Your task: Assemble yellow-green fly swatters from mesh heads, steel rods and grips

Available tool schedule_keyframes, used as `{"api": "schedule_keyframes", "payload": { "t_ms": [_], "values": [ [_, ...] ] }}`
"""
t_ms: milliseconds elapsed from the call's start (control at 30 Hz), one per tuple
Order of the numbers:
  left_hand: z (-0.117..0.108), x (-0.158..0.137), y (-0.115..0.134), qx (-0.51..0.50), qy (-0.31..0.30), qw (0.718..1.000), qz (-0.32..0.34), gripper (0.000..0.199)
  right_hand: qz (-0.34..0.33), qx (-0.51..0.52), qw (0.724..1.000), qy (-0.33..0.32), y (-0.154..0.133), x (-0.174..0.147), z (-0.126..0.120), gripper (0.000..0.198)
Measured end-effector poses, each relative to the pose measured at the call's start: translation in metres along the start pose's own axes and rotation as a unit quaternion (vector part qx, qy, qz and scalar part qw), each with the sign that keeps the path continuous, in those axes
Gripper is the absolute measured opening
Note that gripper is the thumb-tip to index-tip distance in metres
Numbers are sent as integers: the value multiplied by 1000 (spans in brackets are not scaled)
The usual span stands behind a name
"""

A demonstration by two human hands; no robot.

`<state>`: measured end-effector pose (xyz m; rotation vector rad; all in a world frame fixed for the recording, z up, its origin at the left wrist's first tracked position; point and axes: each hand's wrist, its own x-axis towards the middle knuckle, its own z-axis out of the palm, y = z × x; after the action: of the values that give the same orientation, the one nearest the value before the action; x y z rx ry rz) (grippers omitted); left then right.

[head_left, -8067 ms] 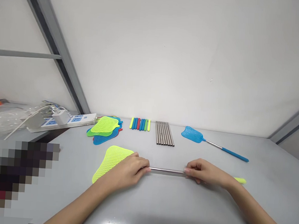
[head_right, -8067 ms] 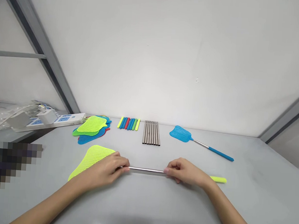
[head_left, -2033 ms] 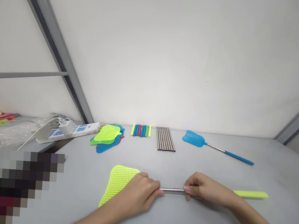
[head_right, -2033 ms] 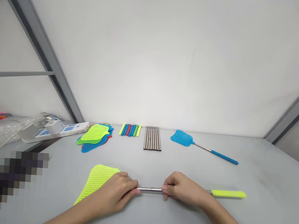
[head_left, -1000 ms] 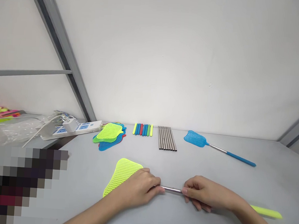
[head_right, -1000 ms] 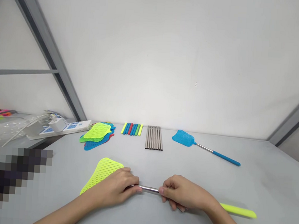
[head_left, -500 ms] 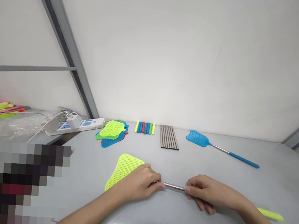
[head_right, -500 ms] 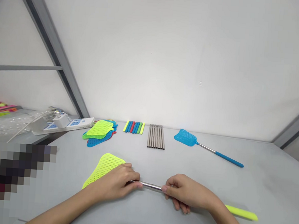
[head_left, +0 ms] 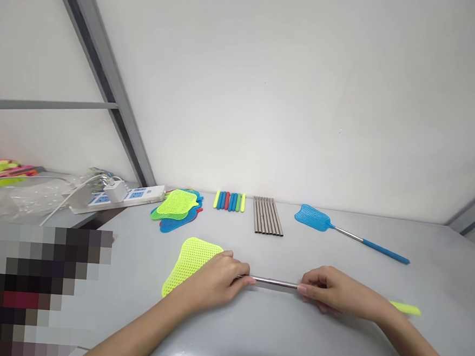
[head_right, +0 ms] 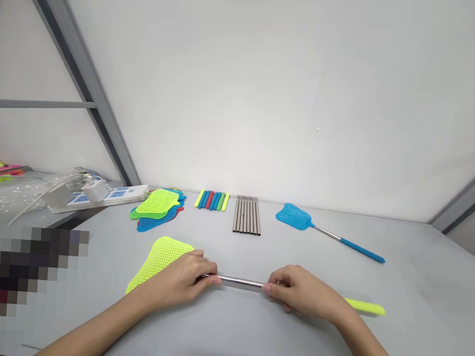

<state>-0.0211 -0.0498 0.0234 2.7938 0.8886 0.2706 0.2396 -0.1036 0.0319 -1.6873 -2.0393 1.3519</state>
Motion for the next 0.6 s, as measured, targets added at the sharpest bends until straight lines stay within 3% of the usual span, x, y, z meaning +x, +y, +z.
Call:
{"api": "schedule_keyframes", "payload": {
  "t_ms": [133,267,600],
  "values": [
    [3,-2,3,39,12,999,2,33,-41,-29,998,44,-2,4,3,35],
    [6,-4,9,64,10,998,12,30,-19,-16,998,65,2,7,9,34],
    [14,-5,19,127,15,991,49,25,13,117,993,-10,9,10,11,32]
  ]
}}
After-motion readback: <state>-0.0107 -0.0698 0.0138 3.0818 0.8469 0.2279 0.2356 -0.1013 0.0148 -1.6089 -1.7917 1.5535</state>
